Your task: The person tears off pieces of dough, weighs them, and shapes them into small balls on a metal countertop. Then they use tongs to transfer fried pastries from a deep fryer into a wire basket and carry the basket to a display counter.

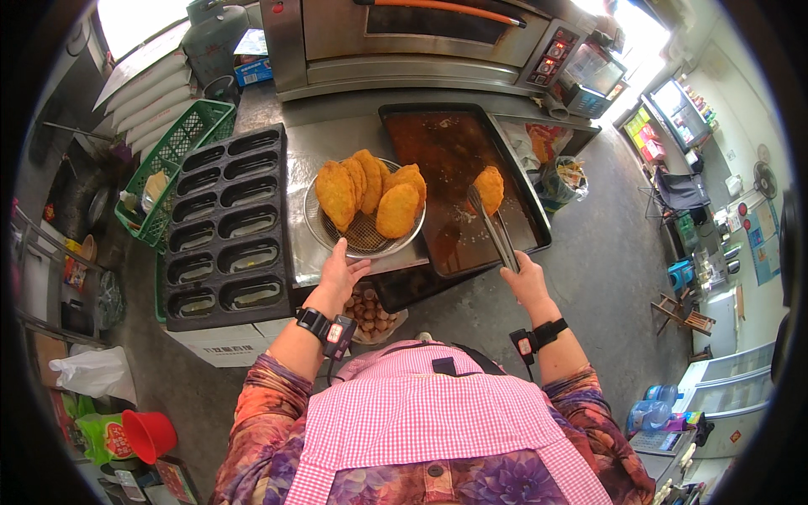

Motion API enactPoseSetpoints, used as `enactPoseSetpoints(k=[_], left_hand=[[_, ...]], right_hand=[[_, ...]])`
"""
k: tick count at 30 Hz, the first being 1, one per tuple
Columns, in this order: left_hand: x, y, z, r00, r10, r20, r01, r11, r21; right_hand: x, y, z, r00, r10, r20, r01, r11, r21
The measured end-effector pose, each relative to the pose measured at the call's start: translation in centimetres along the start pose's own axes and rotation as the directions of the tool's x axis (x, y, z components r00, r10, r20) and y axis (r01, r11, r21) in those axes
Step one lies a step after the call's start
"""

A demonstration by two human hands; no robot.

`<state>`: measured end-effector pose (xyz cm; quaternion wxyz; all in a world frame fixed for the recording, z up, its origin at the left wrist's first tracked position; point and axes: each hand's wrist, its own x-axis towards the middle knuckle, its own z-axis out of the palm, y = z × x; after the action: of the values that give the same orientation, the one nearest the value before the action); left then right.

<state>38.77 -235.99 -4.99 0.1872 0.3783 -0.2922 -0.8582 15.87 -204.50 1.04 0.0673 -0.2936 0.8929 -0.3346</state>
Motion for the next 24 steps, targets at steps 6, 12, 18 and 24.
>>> enactPoseSetpoints(k=[6, 12, 18, 24], left_hand=[[-0.2, 0.2, 0.2, 1.0, -0.023, 0.011, 0.022, 0.999, 0.045], [-0.2, 0.1, 0.0, 0.999, -0.001, 0.032, 0.0, 1.0, 0.027], [0.0, 0.0, -0.1, 1.0, 0.006, 0.016, -0.006, 1.0, -0.007], [-0.3, 0.1, 0.1, 1.0, 0.006, -0.007, -0.006, 1.0, 0.002]], right_hand=[[-0.1, 0.0, -0.1, 1.0, 0.027, 0.013, -0.028, 1.0, 0.013], [-0.3, -1.3, -0.7, 0.991, 0.126, 0.044, -0.128, 0.991, 0.033], [-0.3, -2.0, -0.9, 0.988, 0.142, 0.057, -0.144, 0.989, 0.022], [-0.3, -2.7, -1.2, 0.968, 0.231, 0.098, -0.231, 0.973, -0.015]])
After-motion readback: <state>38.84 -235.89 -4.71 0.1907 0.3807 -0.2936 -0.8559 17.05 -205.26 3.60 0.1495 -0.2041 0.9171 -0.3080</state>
